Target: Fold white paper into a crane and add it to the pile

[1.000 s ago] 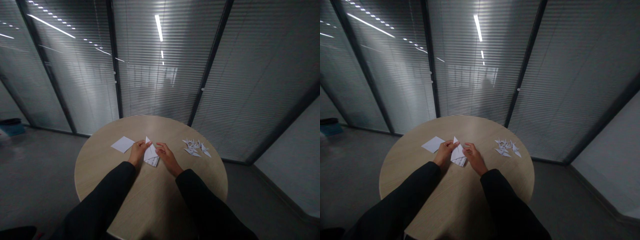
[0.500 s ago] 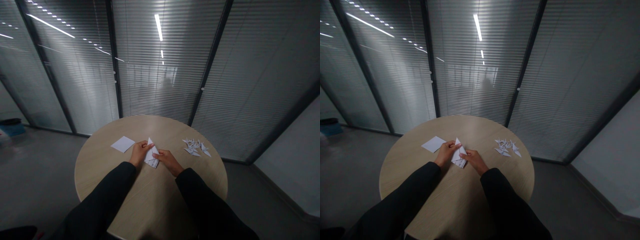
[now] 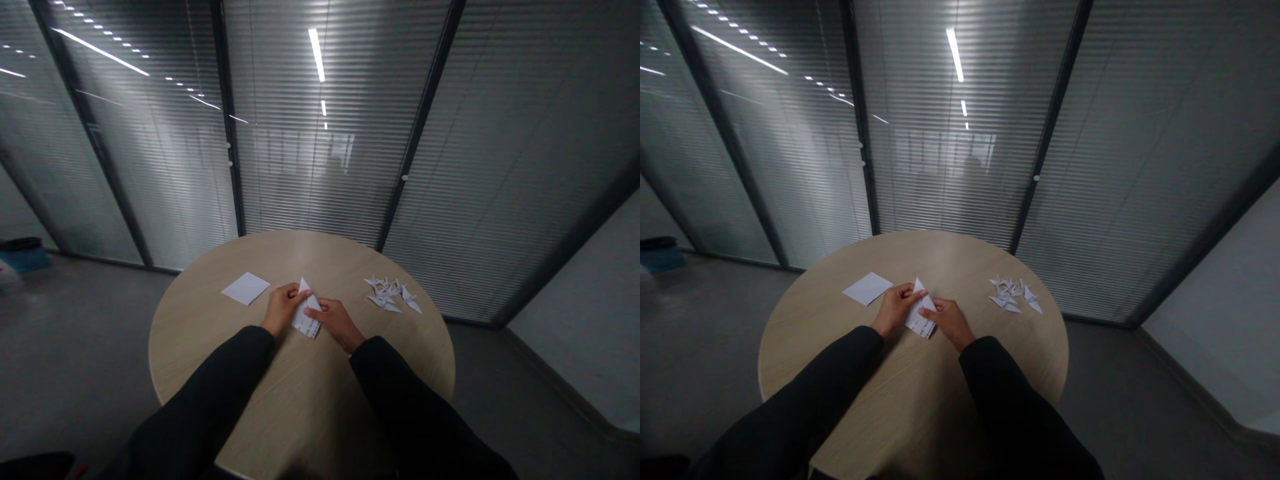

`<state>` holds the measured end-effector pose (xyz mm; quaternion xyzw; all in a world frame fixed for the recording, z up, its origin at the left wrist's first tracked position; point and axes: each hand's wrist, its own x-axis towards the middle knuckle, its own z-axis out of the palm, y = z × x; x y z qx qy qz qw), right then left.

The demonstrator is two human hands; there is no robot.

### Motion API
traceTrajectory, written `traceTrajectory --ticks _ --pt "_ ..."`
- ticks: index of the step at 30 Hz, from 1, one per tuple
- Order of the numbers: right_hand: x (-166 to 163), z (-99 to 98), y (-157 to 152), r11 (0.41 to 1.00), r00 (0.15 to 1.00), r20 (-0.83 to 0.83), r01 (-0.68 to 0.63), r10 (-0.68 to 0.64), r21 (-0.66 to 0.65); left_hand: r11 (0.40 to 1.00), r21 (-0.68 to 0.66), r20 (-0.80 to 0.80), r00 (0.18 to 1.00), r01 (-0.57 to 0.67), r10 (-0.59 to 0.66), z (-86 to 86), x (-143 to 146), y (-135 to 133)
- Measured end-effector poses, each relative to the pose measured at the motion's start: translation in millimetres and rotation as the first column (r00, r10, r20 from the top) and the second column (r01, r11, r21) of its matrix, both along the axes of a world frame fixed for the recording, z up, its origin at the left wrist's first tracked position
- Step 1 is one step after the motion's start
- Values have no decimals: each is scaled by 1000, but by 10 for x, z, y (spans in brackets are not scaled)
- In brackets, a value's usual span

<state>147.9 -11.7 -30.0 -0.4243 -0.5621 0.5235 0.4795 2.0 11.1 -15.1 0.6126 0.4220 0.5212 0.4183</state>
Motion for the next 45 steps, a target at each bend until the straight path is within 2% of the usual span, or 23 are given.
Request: traceTrajectory --ticks 9,14,25,39,45 --pt "18 13 -22 1000 1000 -13 -21 20 -17 994 -105 92 995 35 -25 -21 3 24" --pt "19 39 -48 999 1000 -9 -28 28 -20 995 -87 72 996 49 -43 -5 -17 23" --pt "92 1 18 999 991 132 28 -33 43 992 -99 44 996 80 -76 -79 -52 95" --pt "66 -4 -5 996 994 82 82 -78 -45 991 -104 98 992 90 -80 -20 -23 35" --pt "52 43 -40 997 994 81 74 -71 -31 990 -114 136 988 88 -72 -25 -20 43"
